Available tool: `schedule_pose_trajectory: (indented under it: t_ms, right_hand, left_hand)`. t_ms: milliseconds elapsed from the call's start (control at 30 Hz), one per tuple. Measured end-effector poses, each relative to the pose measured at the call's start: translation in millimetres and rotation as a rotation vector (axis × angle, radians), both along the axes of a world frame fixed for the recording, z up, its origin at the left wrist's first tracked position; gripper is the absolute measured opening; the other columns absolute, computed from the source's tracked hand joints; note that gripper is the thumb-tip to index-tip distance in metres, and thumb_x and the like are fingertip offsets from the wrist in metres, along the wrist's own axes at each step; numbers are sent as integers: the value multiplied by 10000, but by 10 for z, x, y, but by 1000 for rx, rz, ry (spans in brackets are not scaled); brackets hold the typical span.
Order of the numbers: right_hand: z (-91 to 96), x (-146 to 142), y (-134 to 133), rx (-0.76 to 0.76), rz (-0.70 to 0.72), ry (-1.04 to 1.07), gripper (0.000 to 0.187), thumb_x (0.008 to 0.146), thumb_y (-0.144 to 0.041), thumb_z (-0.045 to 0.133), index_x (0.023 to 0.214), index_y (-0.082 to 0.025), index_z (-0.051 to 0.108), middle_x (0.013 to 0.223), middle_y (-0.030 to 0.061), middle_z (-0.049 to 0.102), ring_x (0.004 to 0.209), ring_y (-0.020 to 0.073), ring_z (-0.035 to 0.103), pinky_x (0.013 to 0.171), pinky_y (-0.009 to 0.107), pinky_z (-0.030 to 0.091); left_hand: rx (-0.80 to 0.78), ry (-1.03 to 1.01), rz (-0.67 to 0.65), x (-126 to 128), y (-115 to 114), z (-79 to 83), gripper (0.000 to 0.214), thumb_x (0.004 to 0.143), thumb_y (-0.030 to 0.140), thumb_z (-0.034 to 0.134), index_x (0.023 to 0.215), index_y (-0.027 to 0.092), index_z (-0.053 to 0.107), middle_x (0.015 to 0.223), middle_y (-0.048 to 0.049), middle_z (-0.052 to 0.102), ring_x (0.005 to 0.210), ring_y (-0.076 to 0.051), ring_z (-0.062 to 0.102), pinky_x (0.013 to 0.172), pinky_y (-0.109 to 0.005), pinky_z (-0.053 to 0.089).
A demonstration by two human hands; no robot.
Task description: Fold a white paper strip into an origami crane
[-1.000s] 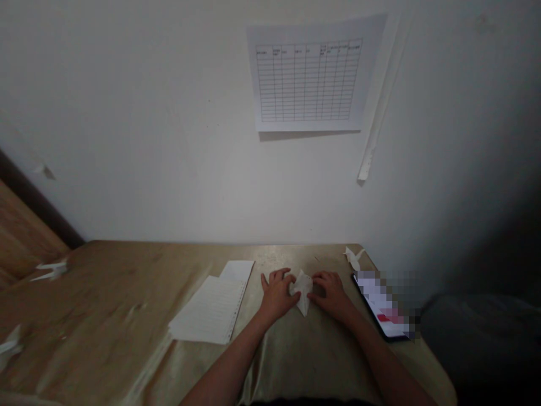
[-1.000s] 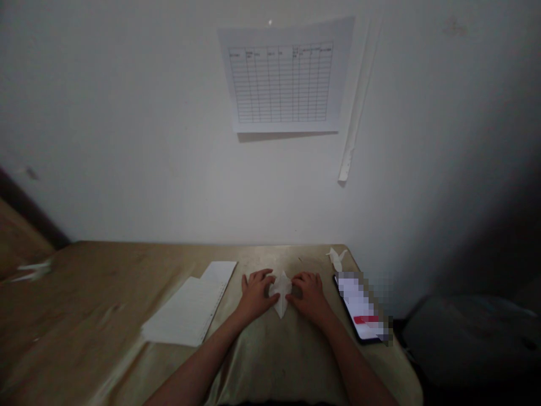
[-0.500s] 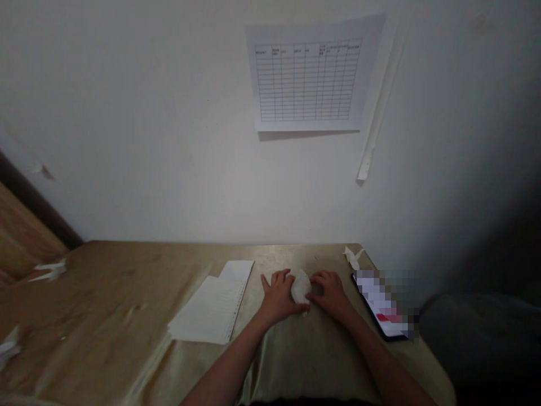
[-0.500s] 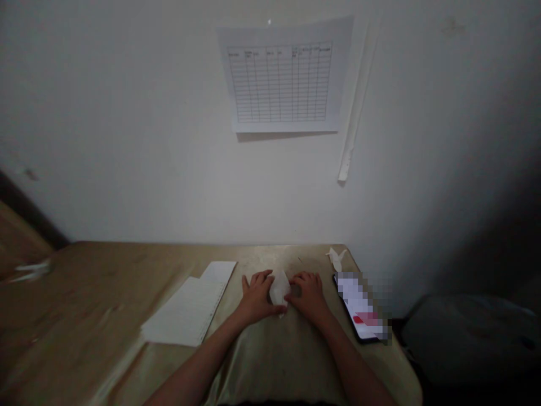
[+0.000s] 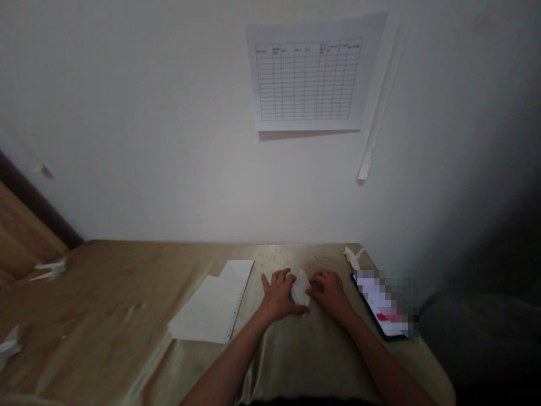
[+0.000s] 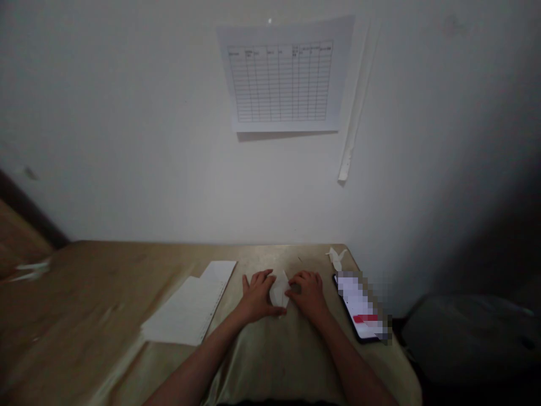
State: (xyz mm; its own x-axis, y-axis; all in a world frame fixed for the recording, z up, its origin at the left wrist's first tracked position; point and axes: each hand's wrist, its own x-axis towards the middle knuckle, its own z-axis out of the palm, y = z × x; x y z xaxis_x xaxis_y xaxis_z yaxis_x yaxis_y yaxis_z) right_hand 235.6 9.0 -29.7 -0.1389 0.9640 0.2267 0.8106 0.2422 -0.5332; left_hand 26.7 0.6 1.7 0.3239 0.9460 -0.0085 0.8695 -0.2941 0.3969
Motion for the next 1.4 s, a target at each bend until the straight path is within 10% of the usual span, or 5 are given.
schedule_pose_trajectory:
  t_ms: [1000,1400]
  right_hand:
    - [-2,-1,5,44,4,74,99,874,-294,701,822,-239,765,1049,40,742,1134,253,606,1097,451,335]
    - [-73,29,46,71,124,132,32,839,-269,776,812,-255,787,1054,51,739,1097,254,595,1019,405,412]
  left_hand:
    - [-12,-38,-2,-4,14,6,933,551,650,900,1343,264,596,1642,-156,402,1541,-422,282,1190,-816,-15]
    - [263,-391,-28,-16,136,-39,314,896,291,741,1206,343,736,1428,-39,641,1356,-269,523,1184,-520,360]
